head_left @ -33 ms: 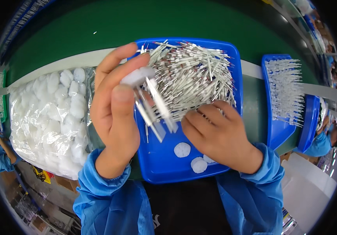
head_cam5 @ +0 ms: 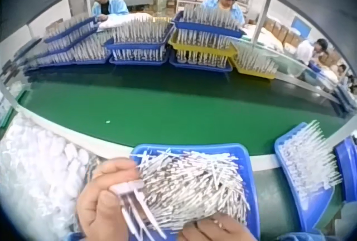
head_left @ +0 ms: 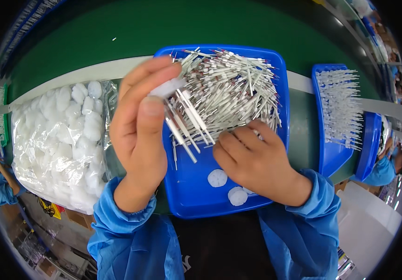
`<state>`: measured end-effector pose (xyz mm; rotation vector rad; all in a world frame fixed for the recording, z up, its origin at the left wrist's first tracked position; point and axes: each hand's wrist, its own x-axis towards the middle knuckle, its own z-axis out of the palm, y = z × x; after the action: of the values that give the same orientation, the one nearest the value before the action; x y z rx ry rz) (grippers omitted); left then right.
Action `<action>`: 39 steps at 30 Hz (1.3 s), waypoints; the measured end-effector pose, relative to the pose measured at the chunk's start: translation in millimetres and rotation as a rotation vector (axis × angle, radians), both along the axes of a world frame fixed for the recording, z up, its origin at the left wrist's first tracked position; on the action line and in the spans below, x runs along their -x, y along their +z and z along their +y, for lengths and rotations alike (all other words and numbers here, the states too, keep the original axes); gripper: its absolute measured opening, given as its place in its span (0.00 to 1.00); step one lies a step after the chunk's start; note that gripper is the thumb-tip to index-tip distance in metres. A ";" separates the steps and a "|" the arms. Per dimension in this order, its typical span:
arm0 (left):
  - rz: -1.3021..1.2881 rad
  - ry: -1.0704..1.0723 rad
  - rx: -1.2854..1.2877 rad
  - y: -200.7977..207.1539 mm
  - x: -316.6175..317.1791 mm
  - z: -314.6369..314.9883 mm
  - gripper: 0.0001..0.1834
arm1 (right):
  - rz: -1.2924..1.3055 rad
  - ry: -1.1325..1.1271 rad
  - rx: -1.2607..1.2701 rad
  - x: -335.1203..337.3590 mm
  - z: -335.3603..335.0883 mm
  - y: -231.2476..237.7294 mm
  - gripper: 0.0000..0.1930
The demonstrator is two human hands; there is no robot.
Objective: The person inserts white plastic sticks into small white cotton pads one by one. They pick a cotton pad from a blue tray, insert a stick, and place the finished swab into a separate blue tray. The process is repeated continuously throughout the clip.
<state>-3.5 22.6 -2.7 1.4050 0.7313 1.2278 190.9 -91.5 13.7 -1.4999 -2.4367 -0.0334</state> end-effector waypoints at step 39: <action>-0.029 -0.194 0.082 -8.3 -7.2 -4.6 0.15 | 0.663 -0.216 0.061 -29.8 36.2 6.3 0.14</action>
<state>3.7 18.0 -11.1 1.3548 0.6034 1.0530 220.7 -55.2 20.0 -1.4877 -1.7612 0.4279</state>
